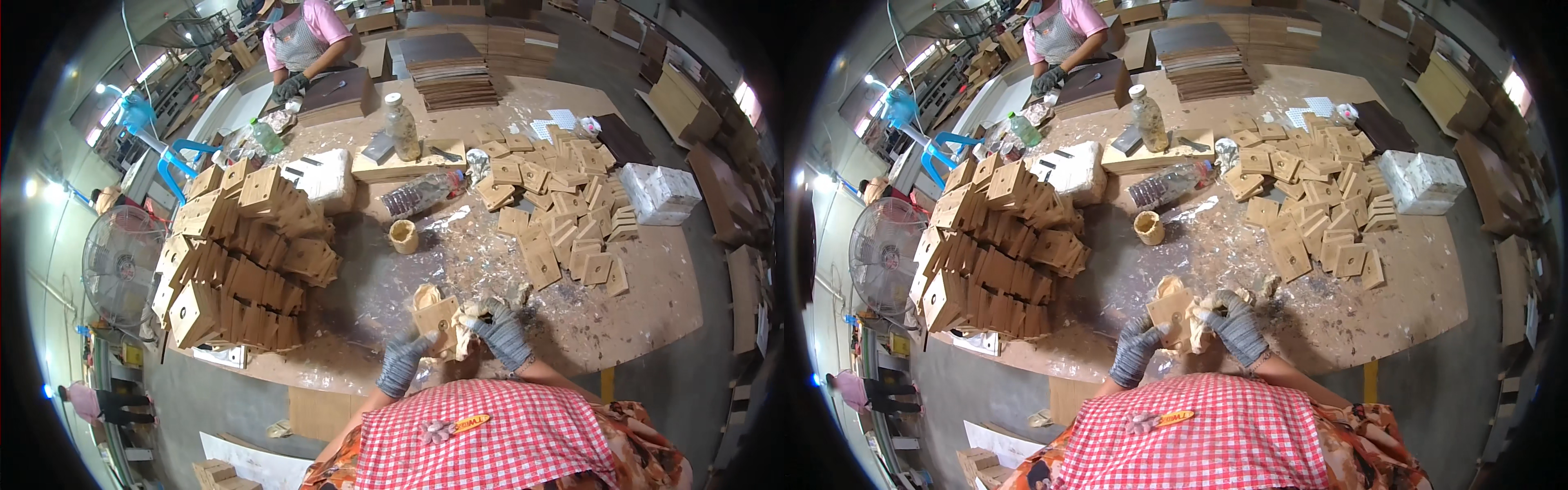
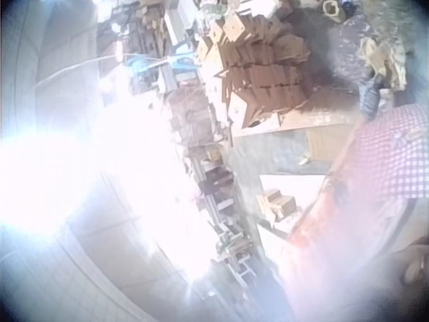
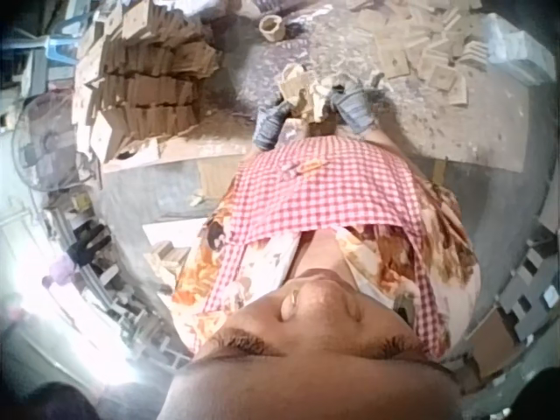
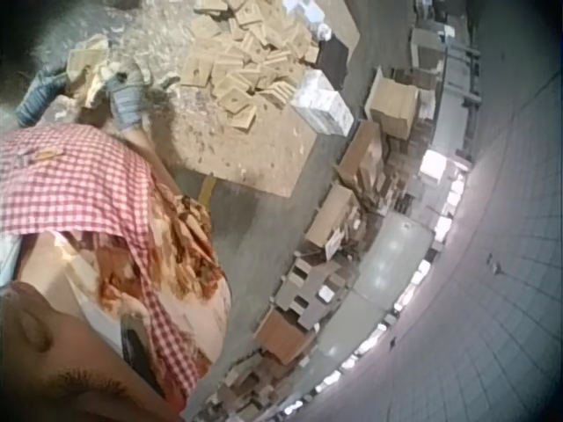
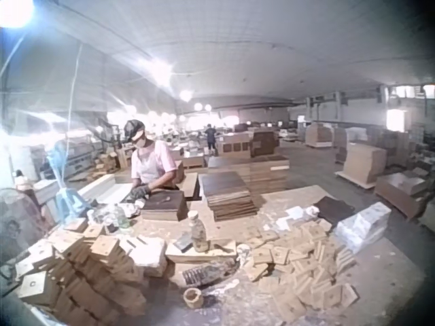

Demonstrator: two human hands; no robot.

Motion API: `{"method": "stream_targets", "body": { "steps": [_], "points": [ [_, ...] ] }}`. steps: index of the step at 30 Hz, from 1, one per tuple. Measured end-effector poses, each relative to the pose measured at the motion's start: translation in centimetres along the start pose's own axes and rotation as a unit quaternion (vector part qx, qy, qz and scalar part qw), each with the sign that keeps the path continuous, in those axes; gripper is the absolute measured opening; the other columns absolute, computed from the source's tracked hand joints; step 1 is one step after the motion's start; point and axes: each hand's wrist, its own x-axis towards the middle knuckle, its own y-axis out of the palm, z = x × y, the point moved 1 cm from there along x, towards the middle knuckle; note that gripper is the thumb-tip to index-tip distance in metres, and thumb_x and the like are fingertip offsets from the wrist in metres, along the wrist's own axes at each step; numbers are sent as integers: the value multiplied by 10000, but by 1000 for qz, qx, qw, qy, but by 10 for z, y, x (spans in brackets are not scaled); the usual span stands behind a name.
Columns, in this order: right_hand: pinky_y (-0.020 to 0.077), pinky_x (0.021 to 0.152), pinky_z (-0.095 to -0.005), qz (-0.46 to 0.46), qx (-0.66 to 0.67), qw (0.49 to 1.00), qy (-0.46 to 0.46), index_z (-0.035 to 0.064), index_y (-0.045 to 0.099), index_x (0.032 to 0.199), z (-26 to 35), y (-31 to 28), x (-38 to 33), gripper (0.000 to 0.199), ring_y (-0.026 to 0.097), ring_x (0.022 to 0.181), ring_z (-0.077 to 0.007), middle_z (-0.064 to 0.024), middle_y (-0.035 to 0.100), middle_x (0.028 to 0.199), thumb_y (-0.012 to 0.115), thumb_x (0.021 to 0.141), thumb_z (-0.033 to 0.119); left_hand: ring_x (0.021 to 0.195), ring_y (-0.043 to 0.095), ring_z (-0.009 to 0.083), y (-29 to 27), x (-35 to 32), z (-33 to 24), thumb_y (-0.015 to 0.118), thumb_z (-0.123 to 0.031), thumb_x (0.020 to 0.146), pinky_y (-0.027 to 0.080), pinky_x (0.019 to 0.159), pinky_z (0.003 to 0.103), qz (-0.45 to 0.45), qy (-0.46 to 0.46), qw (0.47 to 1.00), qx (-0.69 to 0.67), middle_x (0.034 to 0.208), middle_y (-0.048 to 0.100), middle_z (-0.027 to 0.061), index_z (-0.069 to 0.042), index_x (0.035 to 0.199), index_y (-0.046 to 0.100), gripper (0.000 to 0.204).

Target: The person handles and stacks small wooden components by hand on a workbench, using a small brush to apply a substance to the surfaces of the pieces.

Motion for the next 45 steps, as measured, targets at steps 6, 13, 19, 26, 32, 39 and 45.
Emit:
{"method": "stream_targets", "body": {
  "steps": [6,13,19,26,32,39,45],
  "points": [
    [483,724,-264,60,-62,996,-31,14,636,925,0,-6,-8,167,583,805,-124,-53,622,901,676,787,98,888,623,203,-6,2,-2,648,-120,817,539,742,319,-9,6,993,-119,1044,618,115,34,1171,535,402],
    [462,822,-339,67,-278,940,-184,43,622,965,22,-1,-19,251,578,911,-226,-112,588,974,636,816,245,898,613,203,-8,13,1,636,-99,833,524,754,295,-19,-3,994,-104,1047,608,97,23,1190,509,398],
    [473,775,-333,56,-265,949,-158,42,633,925,7,15,-15,209,592,862,-198,-92,604,892,659,808,213,866,574,176,13,14,2,574,-52,872,517,671,284,0,-39,993,-109,1033,578,79,-38,1252,440,404],
    [484,718,-332,-26,-220,971,-89,21,567,885,9,-3,-2,179,573,767,-223,-118,574,848,635,789,156,982,575,221,13,13,5,563,4,862,508,863,322,-12,-38,982,-183,1093,571,100,-33,1238,453,393],
    [465,785,-348,110,-381,906,-149,22,565,917,-8,17,-12,225,569,818,-234,-90,577,856,632,809,208,979,567,219,15,16,6,598,11,840,512,845,329,-44,-65,997,-27,1109,559,103,-11,1230,454,416],
    [490,718,-312,-48,-375,921,-92,17,594,867,-13,-42,20,206,586,779,-194,-83,602,841,689,756,164,970,578,208,17,-3,-9,679,-111,812,510,828,321,21,-38,991,-130,1090,588,105,4,1234,471,484],
    [480,692,-327,-58,-234,957,-164,39,615,829,19,-31,5,203,582,745,-170,-86,584,795,696,760,212,987,583,200,6,0,-1,694,-73,786,512,826,318,30,-49,998,-24,1112,599,109,5,1246,473,516]
  ]
}}
